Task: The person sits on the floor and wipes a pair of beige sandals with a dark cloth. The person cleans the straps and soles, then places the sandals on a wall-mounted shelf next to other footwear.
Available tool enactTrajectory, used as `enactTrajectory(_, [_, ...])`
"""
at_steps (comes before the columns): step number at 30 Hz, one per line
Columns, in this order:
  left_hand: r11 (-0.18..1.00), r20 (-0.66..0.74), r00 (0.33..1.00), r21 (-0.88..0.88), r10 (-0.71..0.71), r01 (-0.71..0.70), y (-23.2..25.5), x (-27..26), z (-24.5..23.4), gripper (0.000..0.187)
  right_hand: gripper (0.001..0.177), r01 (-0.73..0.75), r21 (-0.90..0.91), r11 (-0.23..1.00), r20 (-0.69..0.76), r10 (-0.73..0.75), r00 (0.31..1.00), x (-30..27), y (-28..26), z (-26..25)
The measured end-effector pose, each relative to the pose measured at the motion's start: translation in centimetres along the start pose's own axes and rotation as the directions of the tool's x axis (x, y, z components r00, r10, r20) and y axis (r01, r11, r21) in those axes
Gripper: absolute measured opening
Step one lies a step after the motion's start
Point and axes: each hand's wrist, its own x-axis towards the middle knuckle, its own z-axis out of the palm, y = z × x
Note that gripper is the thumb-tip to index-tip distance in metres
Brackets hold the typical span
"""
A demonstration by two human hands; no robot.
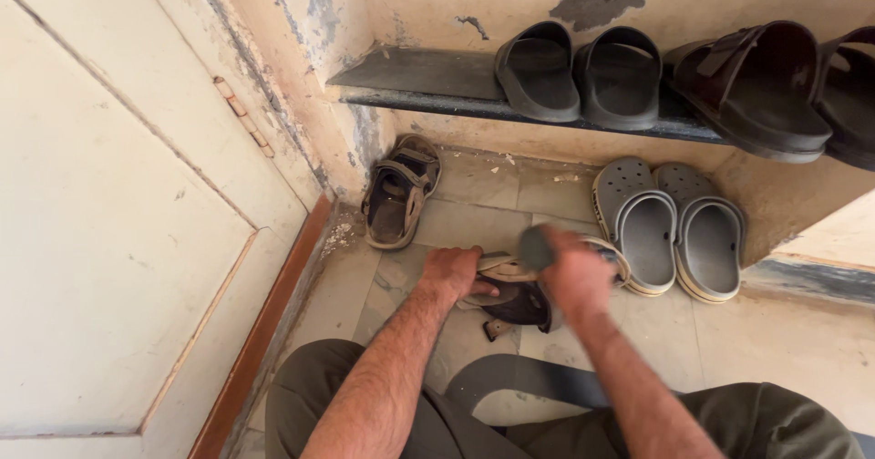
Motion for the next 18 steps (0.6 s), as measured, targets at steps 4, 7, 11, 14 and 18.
enactTrajectory(4, [1.0,0.015,1.0,0.001,-0.011,0.011,-0.2,0.1,0.0,0.081,0.059,-0.306,-0.022,0.952,-0.119,0.301,0.946,1.1,5.3,-1.7])
enactTrajectory(7, [0.999,0.034,0.999,0.027,-0.027,0.026,-0.2,0.5,-0.2,0.083,0.056,-0.488,-0.107,0.866,-0.019,0.489,0.872,0.5,8.5,-0.5])
enactTrajectory(11, [0.997,0.084,0.994,0.028,-0.071,0.069,0.0,0.7,-0.6,0.082,0.057,-0.516,-0.147,0.844,0.007,0.523,0.853,-0.8,10.2,1.9])
enactTrajectory(14, [0.995,0.089,0.991,0.018,-0.1,0.098,0.0,0.5,-0.7,0.083,0.068,-0.503,-0.148,0.851,0.06,0.516,0.855,-1.5,10.4,2.2])
enactTrajectory(18, [0.995,0.072,0.992,0.009,-0.103,0.103,-0.1,0.5,-0.6,0.084,0.084,-0.529,-0.074,0.846,0.138,0.534,0.834,-1.9,10.2,2.2])
